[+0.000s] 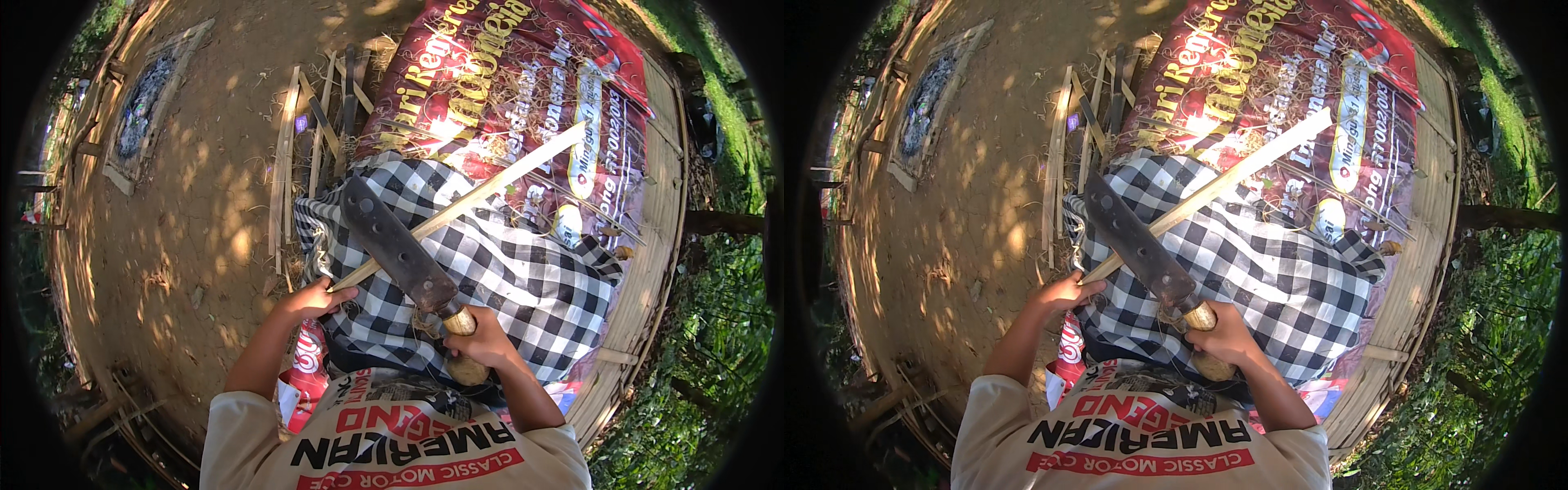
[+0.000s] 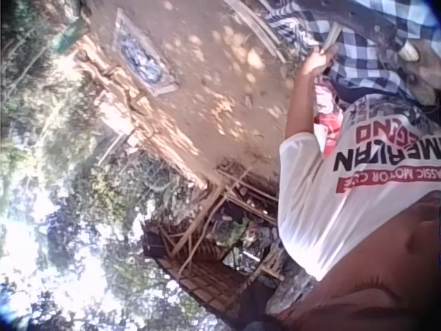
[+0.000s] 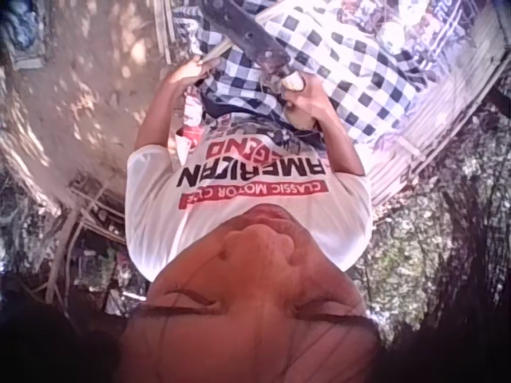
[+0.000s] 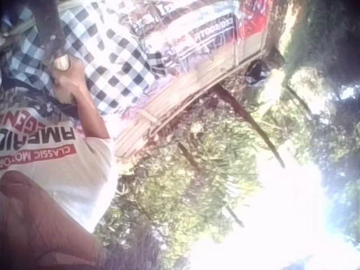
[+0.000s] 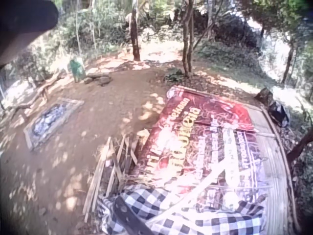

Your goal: The person shaves a piece of bamboo by hand using a cleaver-like knife, repeatedly sliding the blade along the length of the wood to strip away material.

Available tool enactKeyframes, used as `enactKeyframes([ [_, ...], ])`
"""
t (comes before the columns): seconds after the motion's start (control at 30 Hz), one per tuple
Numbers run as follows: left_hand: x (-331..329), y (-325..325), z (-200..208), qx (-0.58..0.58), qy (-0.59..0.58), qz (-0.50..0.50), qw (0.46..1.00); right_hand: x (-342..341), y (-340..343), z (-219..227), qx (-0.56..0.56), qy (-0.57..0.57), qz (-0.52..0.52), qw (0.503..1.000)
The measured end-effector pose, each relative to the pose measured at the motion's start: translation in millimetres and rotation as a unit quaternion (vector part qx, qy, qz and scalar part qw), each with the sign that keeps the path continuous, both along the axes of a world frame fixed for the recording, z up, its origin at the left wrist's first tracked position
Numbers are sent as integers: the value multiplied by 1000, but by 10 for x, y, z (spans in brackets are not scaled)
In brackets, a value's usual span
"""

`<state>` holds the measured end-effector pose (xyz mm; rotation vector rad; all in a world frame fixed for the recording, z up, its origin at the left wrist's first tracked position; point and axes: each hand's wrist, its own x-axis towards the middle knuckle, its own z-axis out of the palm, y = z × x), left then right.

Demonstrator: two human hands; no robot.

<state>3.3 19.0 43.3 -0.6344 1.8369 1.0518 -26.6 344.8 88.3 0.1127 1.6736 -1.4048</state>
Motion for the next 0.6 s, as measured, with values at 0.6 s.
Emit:
enactKeyframes([
  [0.6,-14,-108,49,9,32,18,999,-491,590,-49,-86,182,-289,936],
])
